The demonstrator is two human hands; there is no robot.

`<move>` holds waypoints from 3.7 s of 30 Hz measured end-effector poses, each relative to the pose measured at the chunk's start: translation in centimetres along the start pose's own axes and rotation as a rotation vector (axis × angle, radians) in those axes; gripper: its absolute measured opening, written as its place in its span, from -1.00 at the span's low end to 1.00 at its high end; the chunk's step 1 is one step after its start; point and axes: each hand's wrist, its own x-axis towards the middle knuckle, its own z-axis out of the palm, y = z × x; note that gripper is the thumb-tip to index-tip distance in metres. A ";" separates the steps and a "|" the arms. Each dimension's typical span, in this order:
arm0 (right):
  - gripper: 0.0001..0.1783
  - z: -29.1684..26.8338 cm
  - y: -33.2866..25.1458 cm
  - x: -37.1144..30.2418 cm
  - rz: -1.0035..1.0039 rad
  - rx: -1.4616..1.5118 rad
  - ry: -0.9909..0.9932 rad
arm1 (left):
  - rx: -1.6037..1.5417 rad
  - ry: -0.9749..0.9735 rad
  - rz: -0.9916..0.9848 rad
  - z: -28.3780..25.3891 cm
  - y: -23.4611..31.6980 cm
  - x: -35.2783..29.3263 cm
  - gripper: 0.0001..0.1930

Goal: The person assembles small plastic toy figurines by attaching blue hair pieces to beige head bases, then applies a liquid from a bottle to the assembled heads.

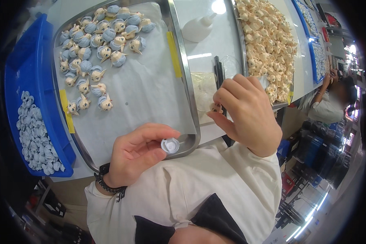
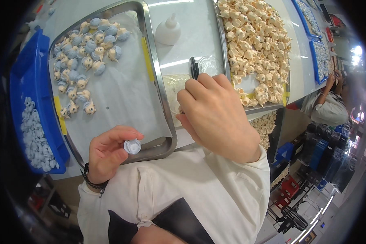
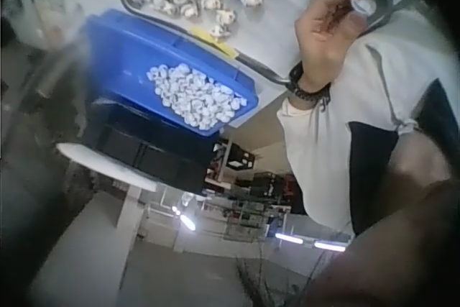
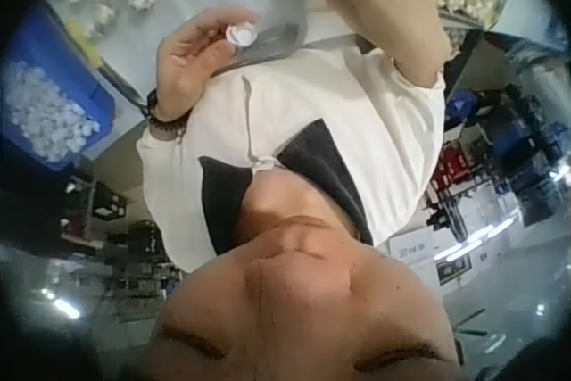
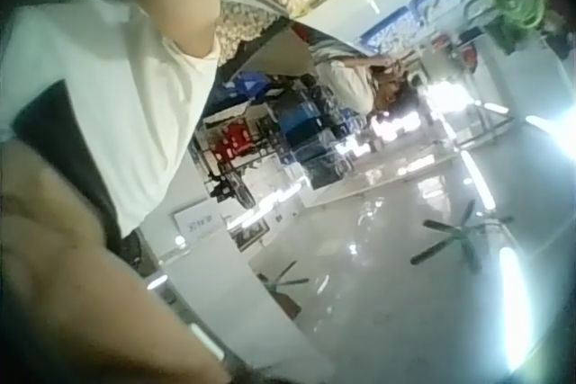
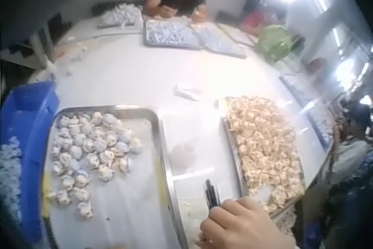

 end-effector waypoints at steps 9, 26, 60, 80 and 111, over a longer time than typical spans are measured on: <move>-0.64 1.6 -0.4 -2.4 -0.070 0.297 0.323 | -0.219 0.030 -0.084 0.6 0.3 -0.1 -0.60; -0.69 6.0 -4.6 -0.9 -0.254 0.515 0.647 | 0.401 0.032 0.309 -0.3 -0.7 -0.7 -0.66; -0.77 7.0 9.3 -8.5 0.721 -0.173 0.640 | 1.919 0.689 0.308 -6.0 1.9 -2.4 -0.66; -0.85 8.2 9.8 -8.1 0.577 0.420 1.160 | 1.683 0.941 0.061 -22.4 19.8 -10.2 -0.52; -0.30 3.5 8.1 3.2 0.183 0.584 0.520 | 2.045 0.814 0.133 -22.5 15.6 -7.0 -0.84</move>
